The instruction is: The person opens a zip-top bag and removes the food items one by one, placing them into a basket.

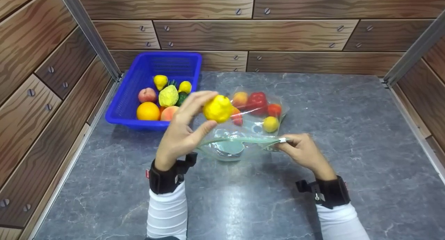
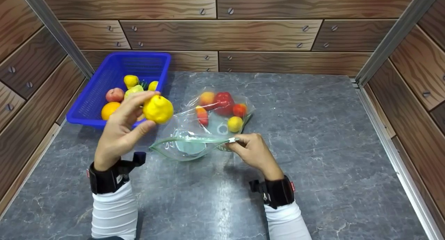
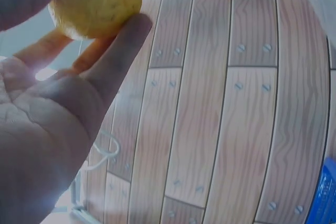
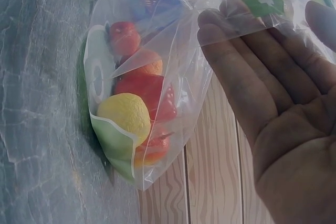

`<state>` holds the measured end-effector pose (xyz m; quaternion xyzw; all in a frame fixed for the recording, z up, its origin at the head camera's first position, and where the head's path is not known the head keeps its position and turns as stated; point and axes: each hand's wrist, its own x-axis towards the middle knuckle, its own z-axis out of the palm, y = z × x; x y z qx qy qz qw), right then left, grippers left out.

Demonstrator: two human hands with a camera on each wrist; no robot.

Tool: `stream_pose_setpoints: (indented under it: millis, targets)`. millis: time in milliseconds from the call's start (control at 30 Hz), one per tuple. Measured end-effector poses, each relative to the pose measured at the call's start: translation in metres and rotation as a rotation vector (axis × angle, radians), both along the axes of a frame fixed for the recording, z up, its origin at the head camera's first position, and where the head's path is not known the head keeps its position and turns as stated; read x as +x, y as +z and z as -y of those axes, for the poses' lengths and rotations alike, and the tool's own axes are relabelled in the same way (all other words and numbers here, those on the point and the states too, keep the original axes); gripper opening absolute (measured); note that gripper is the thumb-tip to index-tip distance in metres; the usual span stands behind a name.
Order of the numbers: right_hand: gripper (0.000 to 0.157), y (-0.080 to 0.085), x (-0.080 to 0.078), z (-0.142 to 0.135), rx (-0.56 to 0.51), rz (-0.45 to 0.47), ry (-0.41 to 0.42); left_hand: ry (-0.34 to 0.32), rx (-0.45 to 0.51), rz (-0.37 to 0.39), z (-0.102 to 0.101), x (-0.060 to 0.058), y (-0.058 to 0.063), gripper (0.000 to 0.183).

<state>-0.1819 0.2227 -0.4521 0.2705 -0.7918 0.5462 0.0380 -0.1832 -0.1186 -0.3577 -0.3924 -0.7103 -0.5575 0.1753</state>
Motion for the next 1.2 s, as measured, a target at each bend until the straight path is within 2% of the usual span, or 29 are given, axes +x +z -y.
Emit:
stream_pose_setpoints:
  millis: [200, 400, 533, 800, 1000, 1200]
  targets:
    - [0.009, -0.001, 0.001, 0.0, 0.012, -0.008, -0.009, 0.138, 0.138, -0.031, 0.012, -0.006, -0.002, 0.052]
    - [0.01, -0.001, 0.002, 0.0, -0.004, 0.011, -0.003, 0.281, 0.17, -0.019, 0.021, -0.009, -0.002, 0.053]
    - [0.011, -0.001, 0.003, 0.001, -0.015, 0.038, -0.003, 0.337, 0.149, -0.003, 0.026, -0.014, -0.005, 0.053]
    - [0.011, -0.001, 0.002, 0.001, -0.013, 0.035, -0.001, 0.463, 0.091, 0.013, 0.036, -0.025, -0.009, 0.053]
    - [0.01, 0.0, 0.002, 0.0, 0.007, 0.011, -0.01, 0.537, -0.017, -0.002, 0.044, -0.033, -0.004, 0.052]
    - [0.01, 0.001, 0.0, 0.0, 0.001, 0.011, 0.004, 0.546, -0.106, -0.03, 0.047, -0.04, 0.008, 0.051]
